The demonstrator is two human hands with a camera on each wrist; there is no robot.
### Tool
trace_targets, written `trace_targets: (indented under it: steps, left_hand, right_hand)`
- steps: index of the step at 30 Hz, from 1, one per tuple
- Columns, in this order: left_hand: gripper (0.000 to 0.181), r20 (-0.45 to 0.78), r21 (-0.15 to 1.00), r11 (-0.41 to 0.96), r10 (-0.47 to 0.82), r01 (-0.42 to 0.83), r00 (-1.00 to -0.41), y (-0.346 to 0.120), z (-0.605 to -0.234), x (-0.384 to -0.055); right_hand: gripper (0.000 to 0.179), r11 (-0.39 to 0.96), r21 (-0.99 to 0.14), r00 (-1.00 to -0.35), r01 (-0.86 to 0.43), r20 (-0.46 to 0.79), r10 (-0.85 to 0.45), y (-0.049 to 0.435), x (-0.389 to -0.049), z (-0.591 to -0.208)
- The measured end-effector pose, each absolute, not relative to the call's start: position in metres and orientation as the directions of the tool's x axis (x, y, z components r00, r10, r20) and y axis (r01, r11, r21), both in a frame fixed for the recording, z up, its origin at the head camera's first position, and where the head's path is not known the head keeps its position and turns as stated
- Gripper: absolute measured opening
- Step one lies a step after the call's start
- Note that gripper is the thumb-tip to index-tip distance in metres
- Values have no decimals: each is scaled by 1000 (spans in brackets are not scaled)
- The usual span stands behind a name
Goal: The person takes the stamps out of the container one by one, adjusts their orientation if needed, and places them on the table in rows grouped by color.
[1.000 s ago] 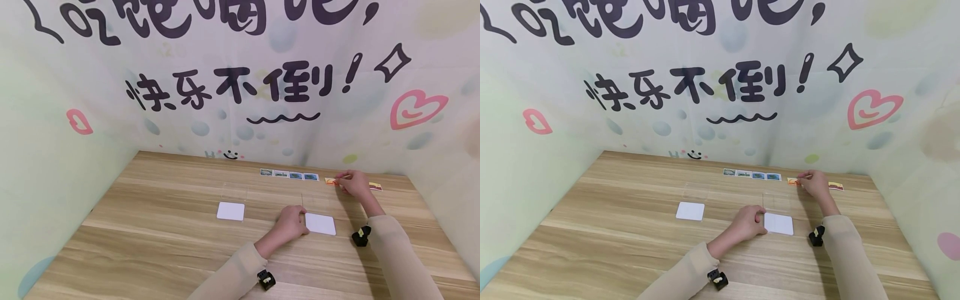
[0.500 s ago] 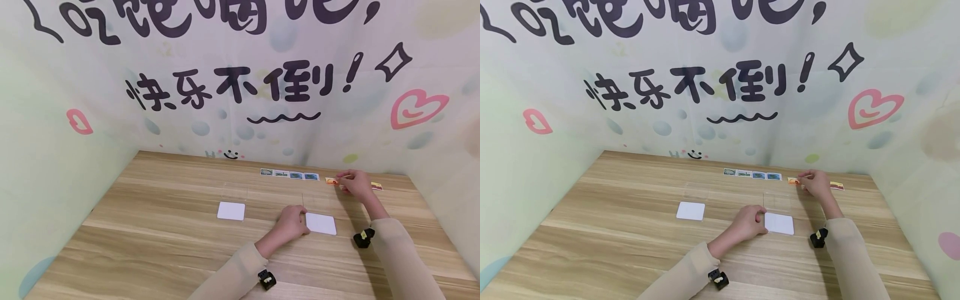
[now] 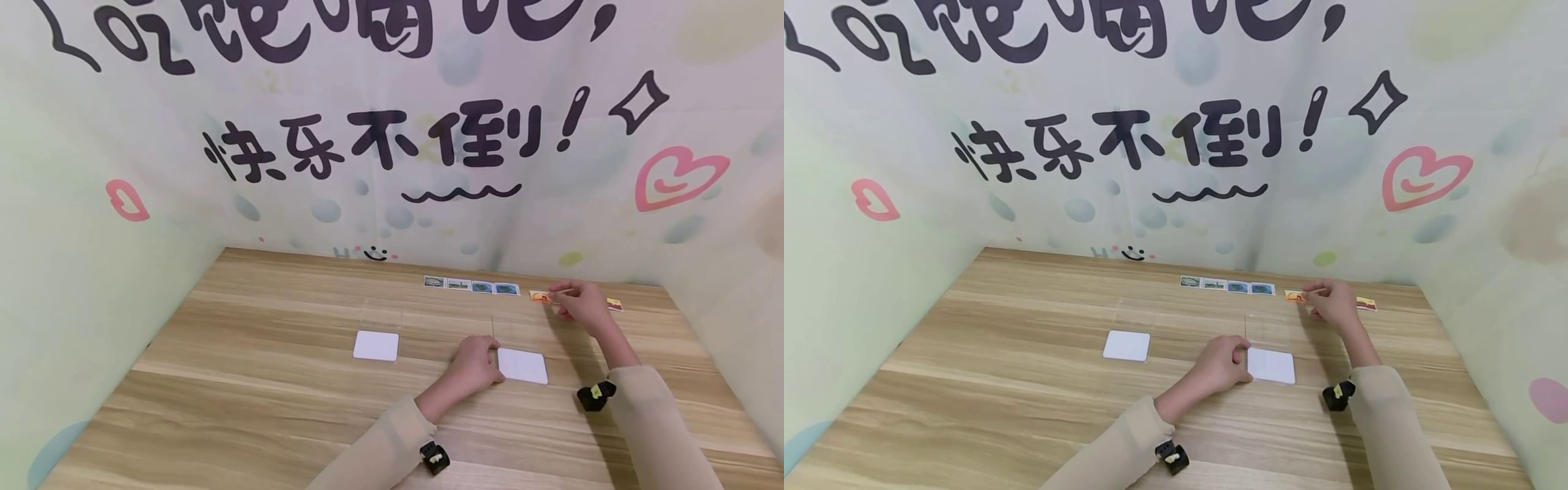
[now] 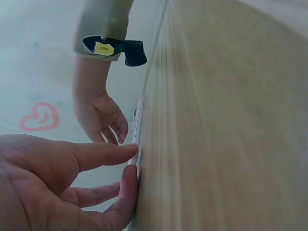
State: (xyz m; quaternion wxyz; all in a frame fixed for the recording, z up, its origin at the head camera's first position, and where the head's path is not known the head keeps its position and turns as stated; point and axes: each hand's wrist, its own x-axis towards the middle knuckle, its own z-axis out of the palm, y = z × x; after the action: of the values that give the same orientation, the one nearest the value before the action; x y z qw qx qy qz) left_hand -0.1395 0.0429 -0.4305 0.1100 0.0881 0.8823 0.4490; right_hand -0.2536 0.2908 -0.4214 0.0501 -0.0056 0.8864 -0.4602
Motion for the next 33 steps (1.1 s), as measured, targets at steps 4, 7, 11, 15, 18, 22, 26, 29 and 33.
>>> trace_targets:
  steps: [4,7,11,15,18,22,26,29,33]
  left_hand:
    - [50,-121,812,582,251,50,-960,42,-430,-139]
    - [50,-122,814,579,252,48,-960,42,-429,-138]
    - [51,-121,815,578,253,50,-960,42,-429,-137]
    - [51,-118,809,585,255,56,-960,44,-429,-137]
    - [51,-121,800,598,251,56,-960,45,-428,-137]
    - [54,-137,805,592,247,37,-959,43,-427,-137]
    - [56,-146,818,575,259,31,-955,40,-426,-137]
    - [56,-140,818,573,270,42,-953,38,-427,-136]
    - [54,-133,826,562,283,51,-950,35,-427,-134]
  right_hand:
    - [36,582,-813,-995,38,-84,-52,288,-248,-417]
    - [36,590,-806,-995,48,-91,-42,286,-245,-415]
    - [36,598,-800,-996,48,-86,-35,285,-240,-414]
    - [37,604,-796,-997,44,-77,-29,286,-235,-414]
    - [37,605,-795,-997,45,-71,-20,285,-231,-413]
    - [37,603,-796,-997,42,-71,-24,281,-227,-412]
    - [36,606,-795,-997,28,-63,-37,278,-223,-412]
    - [36,609,-793,-998,17,-55,-44,277,-220,-411]
    - [36,610,-792,-998,8,-48,-50,277,-217,-409]
